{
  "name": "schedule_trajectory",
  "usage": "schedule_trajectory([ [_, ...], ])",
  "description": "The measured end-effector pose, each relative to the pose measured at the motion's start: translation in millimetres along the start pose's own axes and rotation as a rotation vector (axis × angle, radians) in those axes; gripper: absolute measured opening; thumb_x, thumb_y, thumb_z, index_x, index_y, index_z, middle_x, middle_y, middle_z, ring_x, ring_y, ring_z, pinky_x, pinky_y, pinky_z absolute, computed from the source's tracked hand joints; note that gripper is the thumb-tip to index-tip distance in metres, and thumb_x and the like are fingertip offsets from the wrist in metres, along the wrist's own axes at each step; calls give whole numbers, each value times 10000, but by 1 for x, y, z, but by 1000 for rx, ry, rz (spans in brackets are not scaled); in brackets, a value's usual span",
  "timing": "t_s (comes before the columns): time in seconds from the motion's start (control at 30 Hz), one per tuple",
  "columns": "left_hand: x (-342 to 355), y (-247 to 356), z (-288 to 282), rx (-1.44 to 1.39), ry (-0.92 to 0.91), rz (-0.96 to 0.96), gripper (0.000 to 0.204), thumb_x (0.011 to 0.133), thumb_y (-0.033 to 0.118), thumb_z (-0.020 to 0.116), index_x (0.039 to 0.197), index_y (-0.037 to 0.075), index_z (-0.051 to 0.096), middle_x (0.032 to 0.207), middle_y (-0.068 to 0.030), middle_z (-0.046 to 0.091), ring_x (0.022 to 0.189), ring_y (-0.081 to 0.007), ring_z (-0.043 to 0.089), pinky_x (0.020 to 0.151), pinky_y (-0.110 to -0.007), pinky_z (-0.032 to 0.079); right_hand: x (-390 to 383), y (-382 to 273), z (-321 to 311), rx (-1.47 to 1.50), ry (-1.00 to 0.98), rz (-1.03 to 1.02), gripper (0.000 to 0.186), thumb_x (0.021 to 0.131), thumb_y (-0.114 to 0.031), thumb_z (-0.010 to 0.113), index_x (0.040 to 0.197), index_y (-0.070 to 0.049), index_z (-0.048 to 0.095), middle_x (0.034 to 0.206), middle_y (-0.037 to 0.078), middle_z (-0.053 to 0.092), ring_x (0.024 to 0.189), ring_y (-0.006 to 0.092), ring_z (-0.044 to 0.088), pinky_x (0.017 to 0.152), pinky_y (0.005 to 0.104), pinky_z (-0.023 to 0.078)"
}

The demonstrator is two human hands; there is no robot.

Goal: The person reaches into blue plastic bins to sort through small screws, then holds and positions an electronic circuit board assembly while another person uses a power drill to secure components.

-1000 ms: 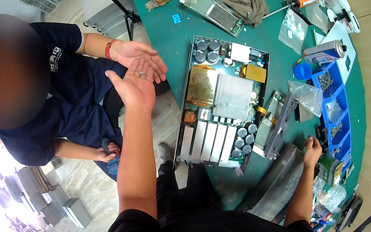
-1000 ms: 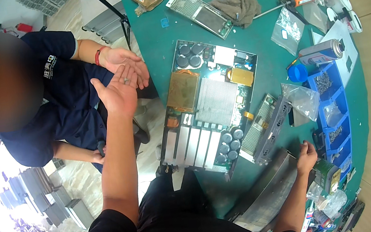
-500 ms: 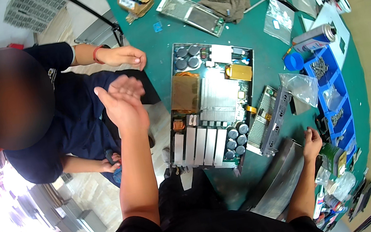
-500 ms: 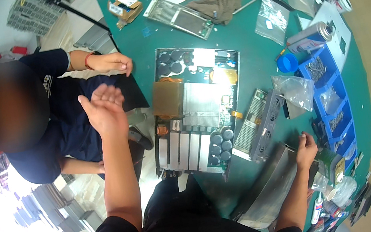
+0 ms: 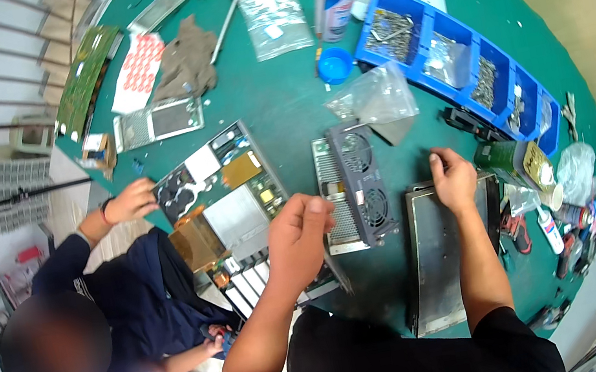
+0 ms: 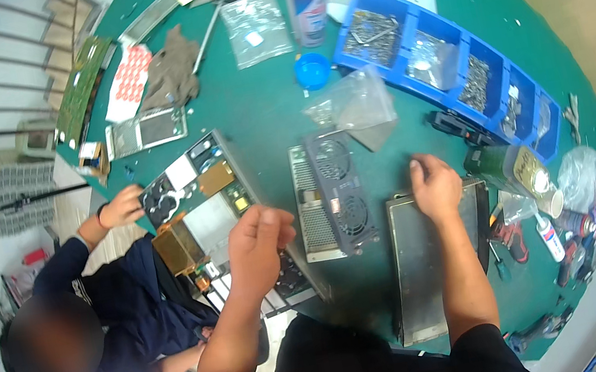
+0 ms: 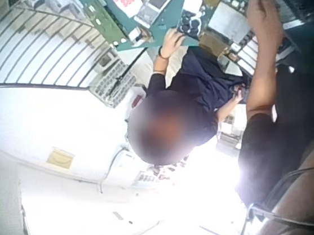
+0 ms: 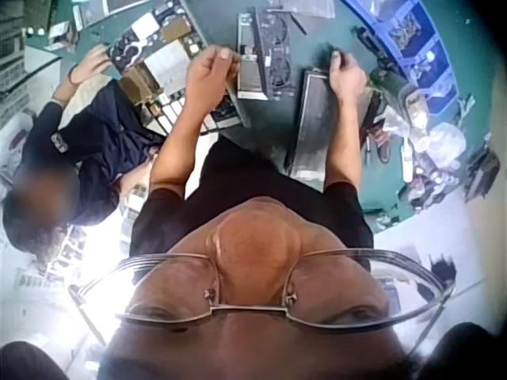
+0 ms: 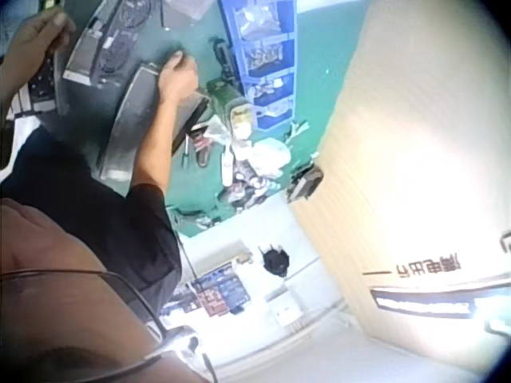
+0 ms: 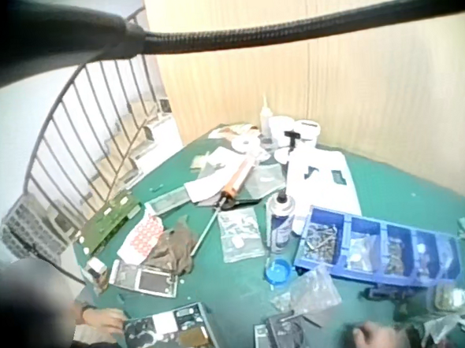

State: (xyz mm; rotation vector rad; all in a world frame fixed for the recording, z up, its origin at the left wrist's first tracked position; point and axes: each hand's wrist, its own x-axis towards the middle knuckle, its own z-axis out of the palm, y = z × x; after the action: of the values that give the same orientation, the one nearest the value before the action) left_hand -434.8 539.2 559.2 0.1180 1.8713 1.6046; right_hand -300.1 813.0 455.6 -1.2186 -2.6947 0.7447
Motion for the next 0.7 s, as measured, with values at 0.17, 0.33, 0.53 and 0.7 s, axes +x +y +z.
schedule_trajectory([
  [0.17, 54, 13, 56, 396, -138, 35, 261, 1006, 235, 568, 998, -15, 643, 838, -55, 665, 795, -110, 607, 718, -279, 496, -3, 4, -2, -5, 40, -74, 212, 918, -274, 605, 1014, -129, 726, 963, 125, 720, 890, 328, 681, 785, 434, 538],
  [0.33, 119, 11, 104, 748, -102, 424, 229, 926, 172, 623, 1056, -13, 657, 1005, -199, 662, 884, -343, 663, 783, -410, 524, -1, 9, -2, 69, 98, -177, 174, 886, -208, 636, 982, -84, 710, 873, 109, 704, 806, 306, 674, 714, 413, 536],
  [0.53, 243, 11, 162, 947, -10, 717, 202, 874, 128, 647, 1024, -8, 655, 969, -212, 630, 898, -402, 628, 815, -479, 498, 2, 15, -3, 140, 105, -251, 190, 859, -186, 655, 994, -61, 703, 827, 85, 678, 755, 283, 649, 673, 401, 525],
  [0.7, 327, 17, 204, 1286, 36, 689, 168, 845, 42, 599, 988, -25, 656, 1021, -234, 618, 931, -418, 646, 815, -492, 538, 3, 18, -6, 161, 102, -293, 216, 834, -176, 670, 1020, -69, 696, 829, 66, 669, 725, 253, 632, 642, 377, 515],
])
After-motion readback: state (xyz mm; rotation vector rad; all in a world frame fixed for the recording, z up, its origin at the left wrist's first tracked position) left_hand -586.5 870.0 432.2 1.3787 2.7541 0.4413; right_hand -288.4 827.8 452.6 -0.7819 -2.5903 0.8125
